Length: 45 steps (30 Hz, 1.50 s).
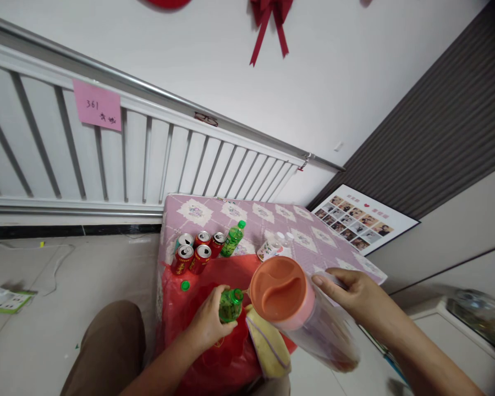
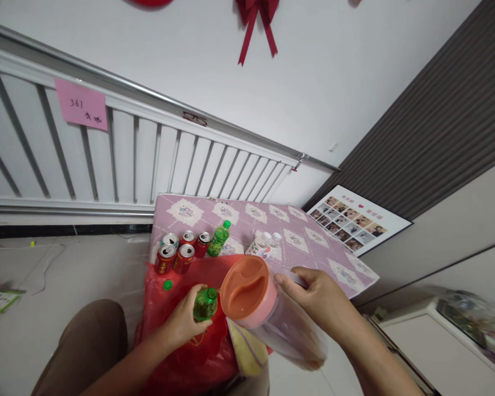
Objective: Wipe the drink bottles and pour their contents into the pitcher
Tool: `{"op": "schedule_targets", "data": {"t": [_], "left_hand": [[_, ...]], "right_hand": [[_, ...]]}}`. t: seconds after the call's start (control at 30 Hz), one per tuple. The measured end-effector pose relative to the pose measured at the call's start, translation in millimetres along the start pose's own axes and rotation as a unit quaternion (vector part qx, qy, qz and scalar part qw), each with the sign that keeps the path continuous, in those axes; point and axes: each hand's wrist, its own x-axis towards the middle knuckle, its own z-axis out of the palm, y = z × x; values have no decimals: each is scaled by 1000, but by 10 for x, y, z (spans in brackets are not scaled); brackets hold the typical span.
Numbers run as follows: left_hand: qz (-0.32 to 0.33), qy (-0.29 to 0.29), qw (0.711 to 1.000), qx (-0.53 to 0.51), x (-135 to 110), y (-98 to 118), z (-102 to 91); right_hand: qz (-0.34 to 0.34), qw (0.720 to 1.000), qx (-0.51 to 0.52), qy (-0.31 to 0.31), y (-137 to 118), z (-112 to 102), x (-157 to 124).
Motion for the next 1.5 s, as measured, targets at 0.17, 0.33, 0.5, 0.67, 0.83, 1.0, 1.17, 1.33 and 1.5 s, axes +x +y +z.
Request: {"op": "schedule_targets", "data": {"t": [0.17, 0.33, 0.5, 0.67, 0.83, 1.0, 1.17, 1.33, 1.5], "left_hand": [[3, 1, 1000, -5, 1, -20, 4], [5, 0, 1000, 0, 4, -21, 5], [9, -2, 1000, 1, 2, 3, -5], [0, 3, 1000, -2, -7, 0, -1], [1, 6, 1000, 0, -6, -13, 8], [4, 4, 1000, -1, -1, -17, 4], [2, -2, 1000, -1, 2, -29, 9], [-1, 0, 1000, 0, 1, -12, 6], [1, -4, 1000, 8, -2, 11, -5]], "right_hand": [[-5, 1000, -2, 2, 22, 8, 8], [-1, 1000, -4, 5, -12, 3, 3], [1, 1000, -8, 1, -29, -4, -9], [-1, 1000, 2, -3, -3, -4, -3], [-2, 1000, 3, -4, 5, -8, 7], [3, 1000, -2, -6, -6, -15, -6], [12, 1000, -13, -13, 4, -9, -1], [15, 1000, -11, -12, -11, -9, -1], [17, 1000, -10, -17, -15, -5, 3]]}}
